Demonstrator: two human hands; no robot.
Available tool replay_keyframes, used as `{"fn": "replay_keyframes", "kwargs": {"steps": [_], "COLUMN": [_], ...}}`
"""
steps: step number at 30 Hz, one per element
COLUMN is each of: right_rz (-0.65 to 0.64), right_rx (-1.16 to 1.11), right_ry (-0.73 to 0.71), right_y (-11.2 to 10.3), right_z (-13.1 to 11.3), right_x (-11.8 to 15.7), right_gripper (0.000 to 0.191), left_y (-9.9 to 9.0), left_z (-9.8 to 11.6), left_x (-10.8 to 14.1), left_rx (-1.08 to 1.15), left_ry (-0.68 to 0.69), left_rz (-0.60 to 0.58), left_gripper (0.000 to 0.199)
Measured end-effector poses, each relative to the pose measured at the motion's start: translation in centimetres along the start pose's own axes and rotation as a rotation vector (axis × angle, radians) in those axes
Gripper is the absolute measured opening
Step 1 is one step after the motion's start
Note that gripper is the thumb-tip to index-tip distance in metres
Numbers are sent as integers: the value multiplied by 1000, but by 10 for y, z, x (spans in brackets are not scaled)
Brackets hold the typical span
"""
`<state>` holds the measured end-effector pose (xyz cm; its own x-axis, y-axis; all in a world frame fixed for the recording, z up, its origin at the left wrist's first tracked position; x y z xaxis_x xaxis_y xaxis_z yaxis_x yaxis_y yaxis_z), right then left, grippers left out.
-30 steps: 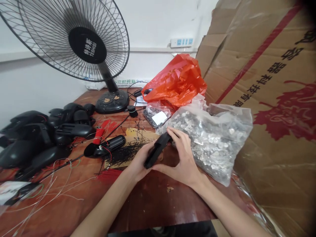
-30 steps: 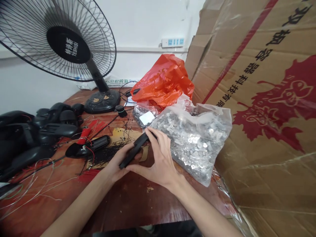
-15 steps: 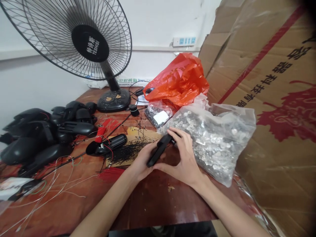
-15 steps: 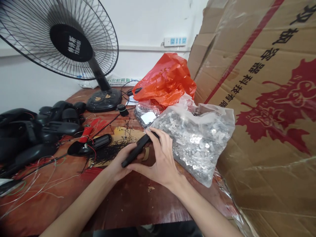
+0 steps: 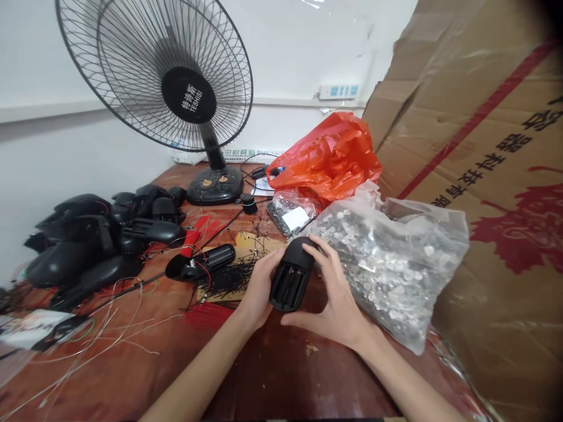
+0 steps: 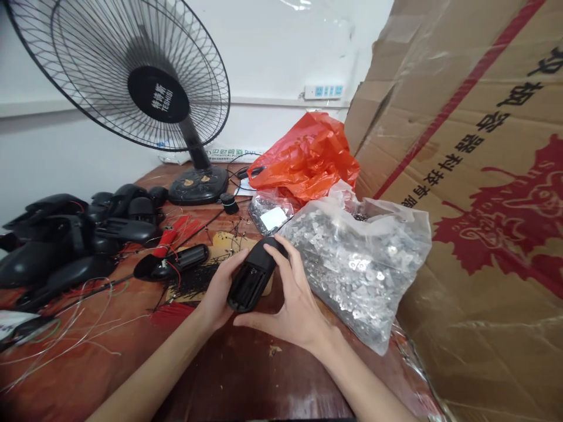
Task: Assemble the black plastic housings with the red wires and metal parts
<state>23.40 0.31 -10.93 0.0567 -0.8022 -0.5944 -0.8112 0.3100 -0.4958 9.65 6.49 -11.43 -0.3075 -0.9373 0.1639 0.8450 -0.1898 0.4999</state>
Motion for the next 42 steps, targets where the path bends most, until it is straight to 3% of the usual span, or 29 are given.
{"fn": "replay_keyframes", "kwargs": {"steps": [10, 16, 33, 38, 42], "right_rz": [-100, -96, -115, -84, -73], "right_rx": [-2, 25, -8, -22, -59], "right_ry": [26, -7, 19, 32, 43], "right_y": [1, 2, 2, 3, 2], "right_z": [1, 1, 2, 3, 5], "right_x": [1, 1, 2, 1, -1], "right_gripper": [108, 104, 110, 115, 113], "left_y": [-2, -1, 1, 0, 1], "left_z": [3, 5, 6, 3, 3], "left_x": [-1, 2, 8, 9, 10], "left_rx": [-167, -325, -339, -342, -346], "left_ry": [205, 318, 329, 342, 373], "left_rz": [-69, -82, -140, -113, -167], "left_gripper": [23, 21, 21, 28, 32]}}
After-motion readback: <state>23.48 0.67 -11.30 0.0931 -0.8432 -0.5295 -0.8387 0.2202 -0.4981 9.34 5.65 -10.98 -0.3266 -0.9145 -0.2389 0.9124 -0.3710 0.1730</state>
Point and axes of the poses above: each hand's wrist, its own x-axis away from the middle knuckle, its own y-axis out of the palm, z = x × y, the point moved 2 cm from there along -x, towards the middle knuckle, and after that the axes turned 3 degrees about z, right-handed, at the moved point
